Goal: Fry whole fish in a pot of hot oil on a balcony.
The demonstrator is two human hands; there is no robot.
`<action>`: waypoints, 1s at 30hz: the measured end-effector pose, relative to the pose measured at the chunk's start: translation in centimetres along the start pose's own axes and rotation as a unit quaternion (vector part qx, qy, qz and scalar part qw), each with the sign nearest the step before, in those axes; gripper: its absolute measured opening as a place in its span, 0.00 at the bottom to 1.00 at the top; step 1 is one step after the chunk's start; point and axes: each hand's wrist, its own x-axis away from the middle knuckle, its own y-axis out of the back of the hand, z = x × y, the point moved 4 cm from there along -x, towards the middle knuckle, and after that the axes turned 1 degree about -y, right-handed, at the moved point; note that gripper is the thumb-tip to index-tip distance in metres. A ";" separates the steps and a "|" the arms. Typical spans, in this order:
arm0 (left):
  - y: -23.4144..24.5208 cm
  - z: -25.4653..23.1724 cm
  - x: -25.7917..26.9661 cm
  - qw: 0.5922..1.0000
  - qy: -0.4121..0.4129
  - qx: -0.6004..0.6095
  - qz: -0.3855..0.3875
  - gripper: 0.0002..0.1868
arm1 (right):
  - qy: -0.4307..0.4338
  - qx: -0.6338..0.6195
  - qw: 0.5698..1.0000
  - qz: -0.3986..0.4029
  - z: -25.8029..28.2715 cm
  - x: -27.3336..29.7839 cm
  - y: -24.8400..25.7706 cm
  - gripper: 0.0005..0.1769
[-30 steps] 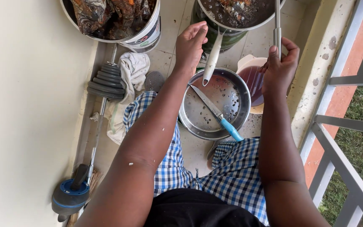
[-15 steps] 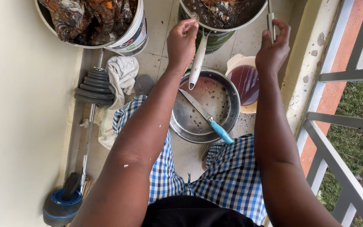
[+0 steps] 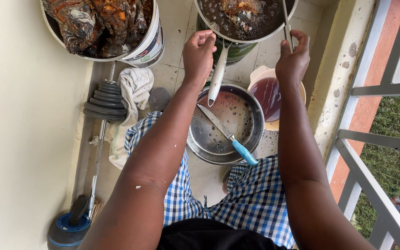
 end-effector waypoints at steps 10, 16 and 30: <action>-0.7 0.1 0.1 1.000 0.012 -0.020 0.009 0.14 | -0.087 -0.061 0.992 0.067 2.4 1.0 2.0 0.14; -0.9 0.5 -0.2 1.000 -0.006 0.001 0.007 0.14 | 0.035 -0.012 0.998 0.049 2.4 1.6 2.3 0.15; -1.4 0.2 0.6 1.000 0.004 0.013 0.015 0.16 | 0.040 0.013 0.998 0.042 2.4 1.8 2.1 0.15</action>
